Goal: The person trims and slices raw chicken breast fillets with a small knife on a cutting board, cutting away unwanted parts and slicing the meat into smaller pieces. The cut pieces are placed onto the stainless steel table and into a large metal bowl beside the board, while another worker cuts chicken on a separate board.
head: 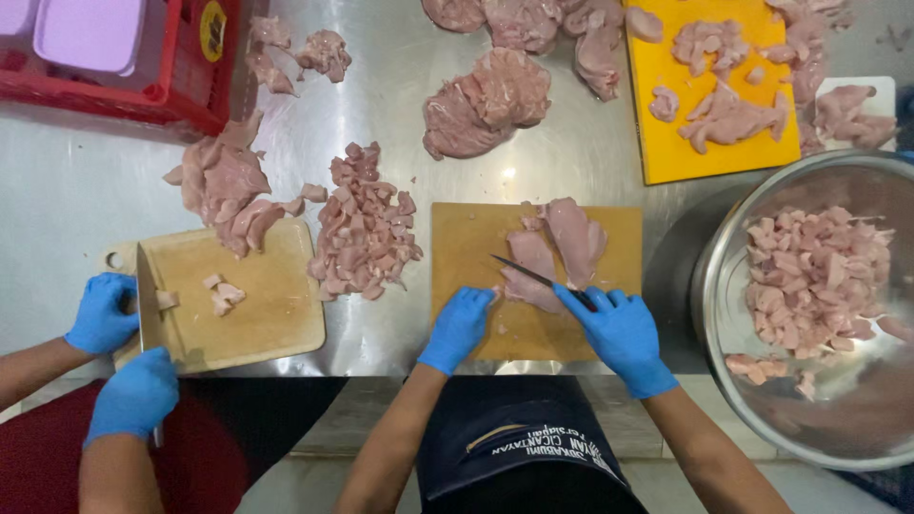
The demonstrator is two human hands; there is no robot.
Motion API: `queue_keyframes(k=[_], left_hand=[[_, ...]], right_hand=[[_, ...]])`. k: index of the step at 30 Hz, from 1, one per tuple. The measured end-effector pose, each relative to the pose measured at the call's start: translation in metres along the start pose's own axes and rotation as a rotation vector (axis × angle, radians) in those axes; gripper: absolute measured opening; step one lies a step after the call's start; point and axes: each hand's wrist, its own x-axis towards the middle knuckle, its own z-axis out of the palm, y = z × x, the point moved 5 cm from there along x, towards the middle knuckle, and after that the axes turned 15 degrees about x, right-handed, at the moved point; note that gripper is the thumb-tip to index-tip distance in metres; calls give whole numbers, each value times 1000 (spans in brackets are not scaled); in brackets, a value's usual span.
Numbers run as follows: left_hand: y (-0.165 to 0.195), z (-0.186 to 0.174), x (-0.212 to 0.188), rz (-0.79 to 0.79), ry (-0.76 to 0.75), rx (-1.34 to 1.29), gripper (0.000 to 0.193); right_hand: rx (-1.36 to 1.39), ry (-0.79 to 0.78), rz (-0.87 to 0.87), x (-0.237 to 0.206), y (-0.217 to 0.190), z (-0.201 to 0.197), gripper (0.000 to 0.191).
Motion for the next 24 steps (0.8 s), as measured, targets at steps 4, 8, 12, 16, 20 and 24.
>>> queue_keyframes(k=[4, 8, 12, 16, 20, 24], left_hand=[[18, -4, -8, -57, 42, -79, 23], [-22, -23, -7, -507, 51, -529, 13], [-118, -92, 15, -687, 580, -783, 18], [-180, -153, 43, -682, 781, -718, 18], [-174, -157, 89, -590, 369, -696, 23], [-194, -175, 142, -619, 459, -1025, 31]], right_hand=[[244, 161, 62, 18, 3, -10, 58], [528, 312, 214, 17, 1, -11, 47], [558, 273, 330, -3, 3, 0, 47], [586, 229, 404, -19, 15, 17, 49], [603, 224, 402, -27, 23, 21, 52], [605, 204, 458, -31, 27, 13, 52]])
